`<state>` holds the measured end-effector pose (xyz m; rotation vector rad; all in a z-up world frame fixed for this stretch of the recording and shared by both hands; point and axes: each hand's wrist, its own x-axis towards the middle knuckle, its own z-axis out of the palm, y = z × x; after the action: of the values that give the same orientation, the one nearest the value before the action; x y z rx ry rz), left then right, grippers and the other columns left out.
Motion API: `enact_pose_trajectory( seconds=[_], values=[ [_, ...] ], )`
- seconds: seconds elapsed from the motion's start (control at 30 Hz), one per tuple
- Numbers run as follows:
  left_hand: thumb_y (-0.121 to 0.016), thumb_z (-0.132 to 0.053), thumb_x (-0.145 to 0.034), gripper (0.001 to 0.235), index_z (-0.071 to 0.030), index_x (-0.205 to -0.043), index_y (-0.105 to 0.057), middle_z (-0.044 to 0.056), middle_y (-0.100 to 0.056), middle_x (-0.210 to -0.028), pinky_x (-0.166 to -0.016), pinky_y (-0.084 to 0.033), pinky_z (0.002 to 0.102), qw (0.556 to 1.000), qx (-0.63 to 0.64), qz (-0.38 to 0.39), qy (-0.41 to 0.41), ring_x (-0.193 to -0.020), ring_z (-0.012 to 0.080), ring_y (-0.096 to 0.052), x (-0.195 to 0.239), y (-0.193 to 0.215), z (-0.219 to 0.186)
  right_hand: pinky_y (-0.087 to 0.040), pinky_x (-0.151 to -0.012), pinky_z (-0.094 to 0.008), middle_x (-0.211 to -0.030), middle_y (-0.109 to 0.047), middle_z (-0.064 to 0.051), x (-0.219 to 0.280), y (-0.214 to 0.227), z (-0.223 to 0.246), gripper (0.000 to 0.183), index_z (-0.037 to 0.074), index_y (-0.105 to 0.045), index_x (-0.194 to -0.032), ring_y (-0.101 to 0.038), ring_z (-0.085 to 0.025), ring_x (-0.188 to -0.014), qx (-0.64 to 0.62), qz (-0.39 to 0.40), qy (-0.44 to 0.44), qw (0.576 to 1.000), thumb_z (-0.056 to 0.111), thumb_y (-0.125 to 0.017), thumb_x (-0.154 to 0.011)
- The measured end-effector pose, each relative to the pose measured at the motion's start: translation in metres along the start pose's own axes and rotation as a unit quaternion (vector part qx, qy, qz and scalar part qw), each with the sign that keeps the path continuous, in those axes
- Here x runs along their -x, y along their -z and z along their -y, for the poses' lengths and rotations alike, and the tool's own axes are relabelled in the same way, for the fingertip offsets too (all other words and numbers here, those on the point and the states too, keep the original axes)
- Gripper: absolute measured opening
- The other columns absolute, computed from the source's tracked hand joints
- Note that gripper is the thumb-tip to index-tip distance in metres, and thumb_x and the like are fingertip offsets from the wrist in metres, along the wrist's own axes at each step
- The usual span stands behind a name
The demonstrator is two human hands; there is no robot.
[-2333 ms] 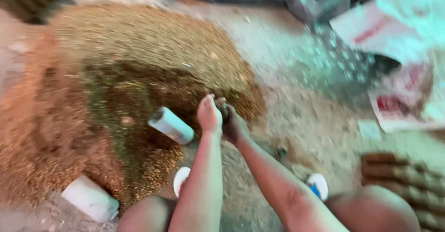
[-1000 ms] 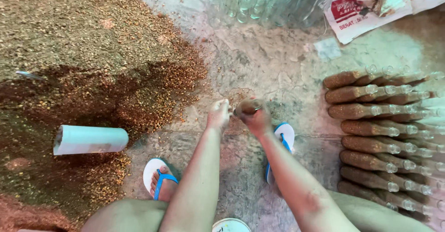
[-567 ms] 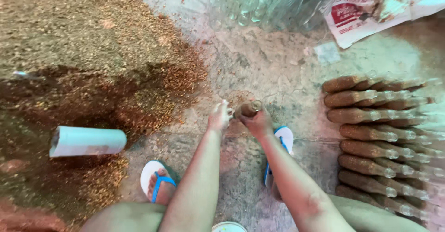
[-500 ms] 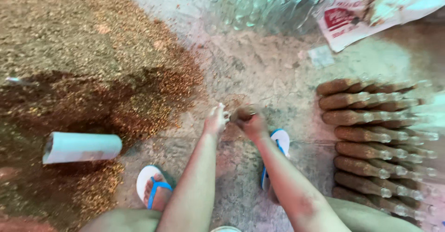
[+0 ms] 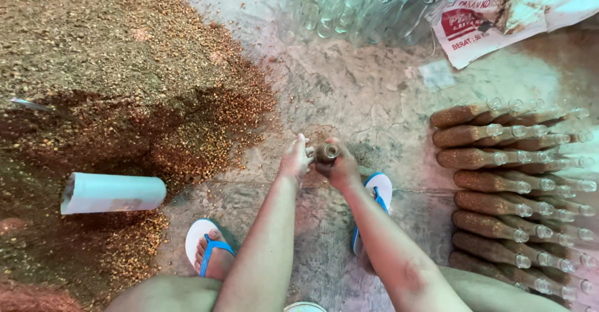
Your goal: The person scoops grain from a large pile on the floor into a plastic bottle using a small white cup. They then use a thin metal rod to push the grain down inside the bottle. This process is repeated for multiple bottles.
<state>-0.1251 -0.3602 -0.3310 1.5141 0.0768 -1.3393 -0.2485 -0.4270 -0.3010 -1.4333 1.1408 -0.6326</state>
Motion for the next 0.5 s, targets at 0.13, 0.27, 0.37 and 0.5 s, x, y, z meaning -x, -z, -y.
enact_pose_trajectory(
  seconds=[0.13,0.27,0.37,0.5],
  values=[
    [-0.039,-0.067,-0.104,0.058,-0.023,-0.136,-0.059,0.015,-0.066,-0.139,-0.092,-0.052,0.049,1.000,0.015,-0.011,0.004,-0.130,0.0358,-0.061,-0.052,0.001,0.027,-0.058,-0.085,-0.040,-0.096,-0.070,-0.011,-0.013,-0.004,-0.002,0.046,0.011,-0.071,-0.112,-0.070,-0.025,-0.096,-0.165,-0.013,-0.144,0.976,0.008,-0.084,-0.069],
    [-0.039,-0.066,-0.102,0.059,-0.023,-0.135,-0.061,0.015,-0.068,-0.137,-0.095,-0.052,0.047,0.999,0.022,-0.024,0.009,-0.129,0.0340,-0.063,0.015,-0.002,-0.013,-0.061,-0.078,-0.040,-0.092,-0.068,-0.011,-0.026,0.001,-0.006,0.031,0.011,-0.073,-0.103,-0.070,-0.026,-0.090,-0.279,-0.029,-0.249,0.927,0.012,-0.080,-0.073],
    [-0.035,-0.066,-0.104,0.063,-0.021,-0.141,-0.055,0.020,-0.062,-0.145,-0.102,-0.047,0.055,0.998,0.050,-0.035,0.004,-0.135,0.0416,-0.057,0.008,0.000,-0.013,-0.063,-0.070,-0.040,-0.088,-0.067,-0.011,-0.026,0.009,-0.021,0.018,0.012,-0.075,-0.094,-0.070,-0.027,-0.083,-0.391,-0.044,-0.340,0.854,0.018,-0.076,-0.078],
    [-0.038,-0.065,-0.103,0.062,-0.018,-0.141,-0.056,0.022,-0.063,-0.142,-0.097,-0.048,0.053,0.999,0.042,-0.023,-0.014,-0.132,0.0424,-0.059,0.011,0.004,-0.012,-0.050,-0.104,-0.030,-0.111,-0.073,-0.002,-0.009,0.011,-0.043,0.080,0.021,-0.070,-0.127,-0.068,-0.016,-0.113,0.136,-0.010,0.122,0.983,0.020,-0.099,-0.052]
  ],
)
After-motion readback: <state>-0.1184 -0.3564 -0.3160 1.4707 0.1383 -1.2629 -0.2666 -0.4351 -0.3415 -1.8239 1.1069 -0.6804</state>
